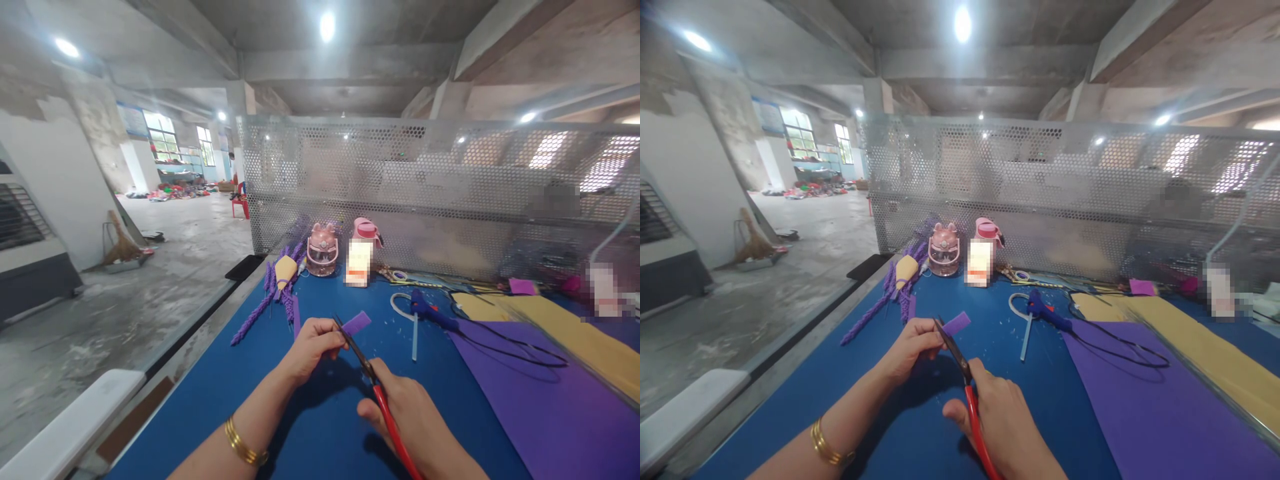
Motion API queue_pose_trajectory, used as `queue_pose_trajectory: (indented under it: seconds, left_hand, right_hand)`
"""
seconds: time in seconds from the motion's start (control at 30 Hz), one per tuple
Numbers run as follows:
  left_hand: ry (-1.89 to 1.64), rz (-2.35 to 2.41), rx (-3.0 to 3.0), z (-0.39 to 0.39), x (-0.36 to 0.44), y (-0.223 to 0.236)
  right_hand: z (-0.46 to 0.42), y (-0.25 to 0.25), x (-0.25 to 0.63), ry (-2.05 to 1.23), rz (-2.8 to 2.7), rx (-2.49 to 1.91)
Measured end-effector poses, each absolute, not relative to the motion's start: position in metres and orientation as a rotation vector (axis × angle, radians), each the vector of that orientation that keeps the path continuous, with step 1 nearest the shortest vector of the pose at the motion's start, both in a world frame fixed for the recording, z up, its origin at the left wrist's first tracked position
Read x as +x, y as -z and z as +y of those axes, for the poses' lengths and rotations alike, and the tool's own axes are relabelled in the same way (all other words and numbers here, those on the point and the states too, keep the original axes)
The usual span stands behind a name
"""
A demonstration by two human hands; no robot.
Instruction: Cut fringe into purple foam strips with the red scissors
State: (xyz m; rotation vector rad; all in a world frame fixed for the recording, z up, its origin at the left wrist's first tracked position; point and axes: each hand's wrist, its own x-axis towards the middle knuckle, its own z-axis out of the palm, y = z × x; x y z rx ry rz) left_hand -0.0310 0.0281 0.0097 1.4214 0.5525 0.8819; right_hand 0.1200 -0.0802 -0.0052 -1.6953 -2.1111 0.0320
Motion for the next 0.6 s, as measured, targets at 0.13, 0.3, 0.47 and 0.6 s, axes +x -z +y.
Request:
queue_pose_trajectory:
  seconds: [0.13, 0.3, 0.47, 0.6]
  left_hand:
    - [-0.878, 0.557, 1.410, 0.029, -0.032, -0.009]
    - [-0.849, 0.574, 1.426, 0.027, -0.033, -0.013]
    - [-0.842, 0.578, 1.417, 0.027, -0.032, -0.013]
    - [-0.840, 0.595, 1.395, 0.027, -0.032, -0.013]
  right_hand:
    - [-0.079, 0.008, 0.121, -0.096, -2.086, -1.678]
    - [-0.080, 0.001, 0.121, -0.397, -1.994, -1.572]
    - [-0.081, -0.008, 0.119, -0.735, -1.884, -1.359]
    - [-0.078, 0.000, 0.119, -0.799, -1.800, -1.353]
